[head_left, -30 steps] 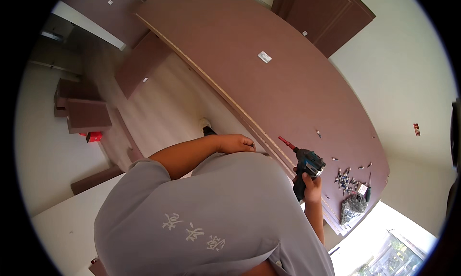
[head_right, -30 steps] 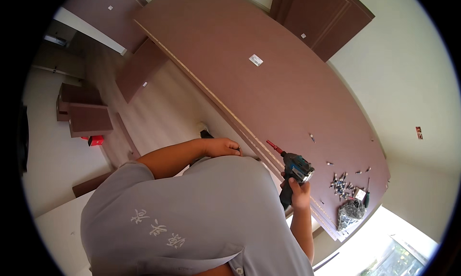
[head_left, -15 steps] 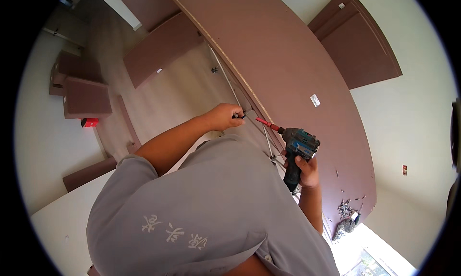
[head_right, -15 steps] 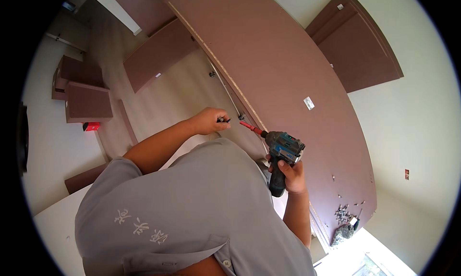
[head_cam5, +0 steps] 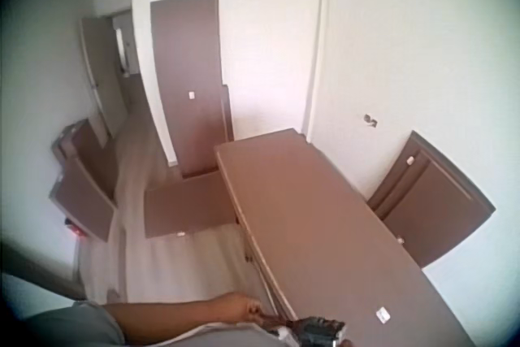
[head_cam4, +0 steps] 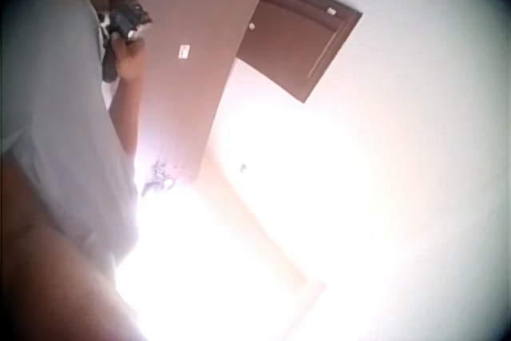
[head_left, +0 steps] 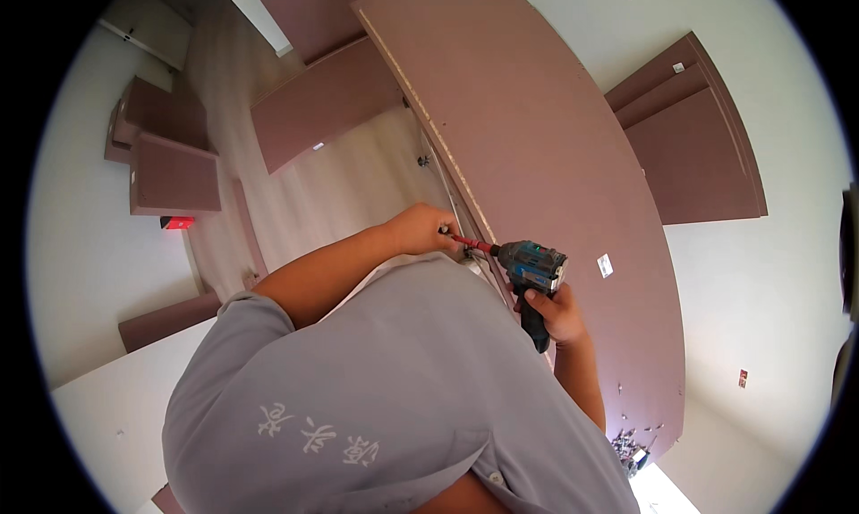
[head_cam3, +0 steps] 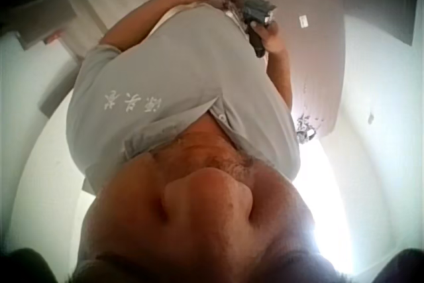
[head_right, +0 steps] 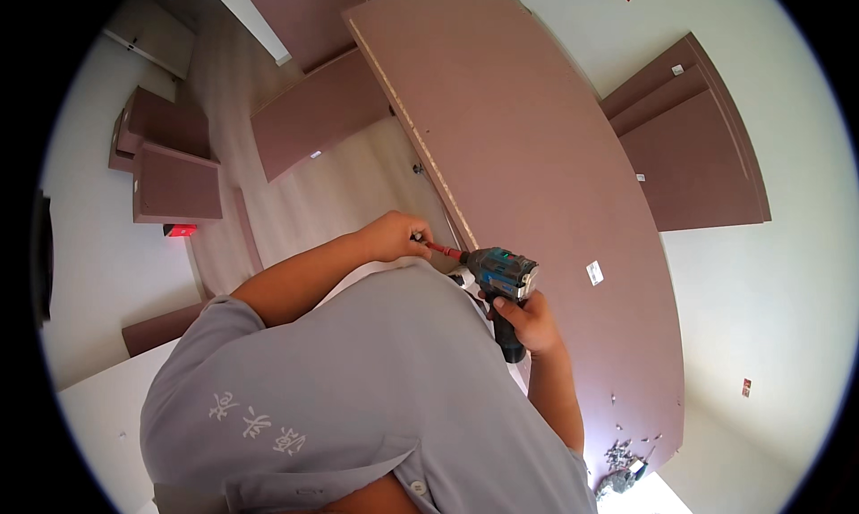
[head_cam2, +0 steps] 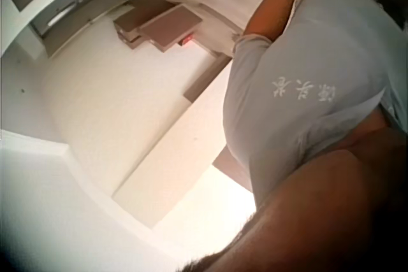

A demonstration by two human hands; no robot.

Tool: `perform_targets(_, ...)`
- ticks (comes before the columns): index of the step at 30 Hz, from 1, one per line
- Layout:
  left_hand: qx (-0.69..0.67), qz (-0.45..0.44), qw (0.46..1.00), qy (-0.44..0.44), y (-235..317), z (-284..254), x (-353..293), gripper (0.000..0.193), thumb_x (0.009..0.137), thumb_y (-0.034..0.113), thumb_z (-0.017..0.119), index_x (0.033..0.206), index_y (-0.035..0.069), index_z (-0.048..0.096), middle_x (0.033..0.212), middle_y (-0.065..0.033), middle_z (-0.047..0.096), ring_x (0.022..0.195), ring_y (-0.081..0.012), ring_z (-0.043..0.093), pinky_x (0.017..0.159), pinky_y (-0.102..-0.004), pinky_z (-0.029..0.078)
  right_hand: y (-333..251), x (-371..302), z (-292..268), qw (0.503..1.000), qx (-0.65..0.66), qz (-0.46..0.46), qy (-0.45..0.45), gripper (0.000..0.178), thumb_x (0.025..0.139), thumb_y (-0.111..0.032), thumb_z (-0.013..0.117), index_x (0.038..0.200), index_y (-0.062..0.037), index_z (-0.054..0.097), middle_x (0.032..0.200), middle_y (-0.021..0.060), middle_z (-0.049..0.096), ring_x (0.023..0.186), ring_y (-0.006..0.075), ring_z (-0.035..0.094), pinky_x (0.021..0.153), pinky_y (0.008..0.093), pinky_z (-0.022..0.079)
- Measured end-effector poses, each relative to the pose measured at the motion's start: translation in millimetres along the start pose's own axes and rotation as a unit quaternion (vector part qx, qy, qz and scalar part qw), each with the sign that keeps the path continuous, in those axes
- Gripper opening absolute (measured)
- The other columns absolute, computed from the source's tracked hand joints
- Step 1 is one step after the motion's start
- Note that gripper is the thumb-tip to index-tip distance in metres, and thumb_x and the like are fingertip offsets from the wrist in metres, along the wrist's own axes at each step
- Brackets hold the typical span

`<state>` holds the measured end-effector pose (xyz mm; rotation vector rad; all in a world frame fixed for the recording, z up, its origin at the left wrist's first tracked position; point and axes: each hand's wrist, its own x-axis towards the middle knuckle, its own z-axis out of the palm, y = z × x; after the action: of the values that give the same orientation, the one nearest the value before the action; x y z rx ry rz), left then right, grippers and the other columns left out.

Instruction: The person moves a large wooden panel into position, picks up a power drill to insert a screw, and handles fasteners and a screwdriver while working on the board.

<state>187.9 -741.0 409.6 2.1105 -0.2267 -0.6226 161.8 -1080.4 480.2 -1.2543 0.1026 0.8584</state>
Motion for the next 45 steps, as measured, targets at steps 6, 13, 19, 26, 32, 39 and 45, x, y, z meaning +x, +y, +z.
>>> perform_targets(6,-0.43,-0.226,0.874,0.018,-49,-36,86,0.029,0.099,0.02,0.073,0.127,0.011,0.07,0.095,-0.0003,0.069,0.065,-0.0057,0.049,0.052,-0.0241,0.039,1,100,-14,0.996,0.04,-0.022,0.077,0.038,0.096,-0.015,0.068,0.13,0.0021,0.063,0.112,0.013,0.073,0.083,0.0185,0.068,0.076,0.0339,0.058)
perform_targets(13,-0.546,-0.295,0.781,0.068,-127,-106,159,0.021,0.106,0.016,0.058,0.125,0.011,0.065,0.105,-0.0016,0.068,0.059,-0.0039,0.042,0.046,-0.0194,0.032,-4,218,12,0.985,0.005,-0.031,0.172,0.035,0.097,-0.018,0.069,0.126,0.0016,0.065,0.108,0.0108,0.073,0.081,0.0177,0.068,0.075,0.0345,0.059)
perform_targets(19,-0.504,-0.311,0.806,-0.018,-206,-203,165,0.032,0.106,0.012,0.048,0.136,0.013,0.058,0.106,-0.0036,0.068,0.061,-0.0044,0.04,0.048,-0.0199,0.031,-6,295,64,0.955,-0.098,0.059,0.273,0.032,0.094,-0.024,0.073,0.114,0.0007,0.069,0.096,0.0103,0.074,0.079,0.0181,0.072,0.068,0.0348,0.058)
perform_targets(26,-0.462,-0.337,0.819,-0.044,-271,-302,153,0.03,0.107,0.017,0.047,0.135,0.01,0.055,0.117,-0.0064,0.07,0.061,-0.0063,0.04,0.049,-0.0225,0.031,-94,347,147,0.792,-0.528,0.18,0.247,0.04,0.092,-0.028,0.071,0.12,-0.0005,0.064,0.111,0.025,0.074,0.108,0.044,0.069,0.09,0.0513,0.055)
perform_targets(32,-0.514,-0.294,0.802,-0.08,-283,-308,192,0.026,0.109,0.025,0.053,0.126,0.006,0.06,0.112,-0.0044,0.069,0.063,-0.0059,0.042,0.048,-0.0233,0.031,-101,364,149,0.819,-0.454,0.224,0.27,0.042,0.092,-0.03,0.07,0.124,-0.0035,0.064,0.113,0.0225,0.074,0.109,0.0425,0.07,0.093,0.0504,0.055)
perform_targets(39,-0.504,-0.273,0.806,-0.146,-265,-282,227,0.022,0.109,0.023,0.057,0.121,0.007,0.066,0.105,-0.0012,0.065,0.062,-0.0053,0.043,0.049,-0.0226,0.032,-86,358,156,0.811,-0.457,0.222,0.289,0.045,0.092,-0.032,0.072,0.127,-0.0049,0.063,0.113,0.0224,0.074,0.109,0.0437,0.069,0.093,0.0508,0.055)
perform_targets(45,-0.481,-0.252,0.824,-0.164,-252,-263,248,0.02,0.105,0.017,0.062,0.122,0.006,0.065,0.105,-0.0023,0.067,0.06,-0.0051,0.043,0.048,-0.0228,0.032,-83,347,138,0.831,-0.446,0.207,0.26,0.045,0.091,-0.031,0.073,0.126,-0.0031,0.064,0.111,0.0231,0.075,0.107,0.0444,0.07,0.092,0.0495,0.055)
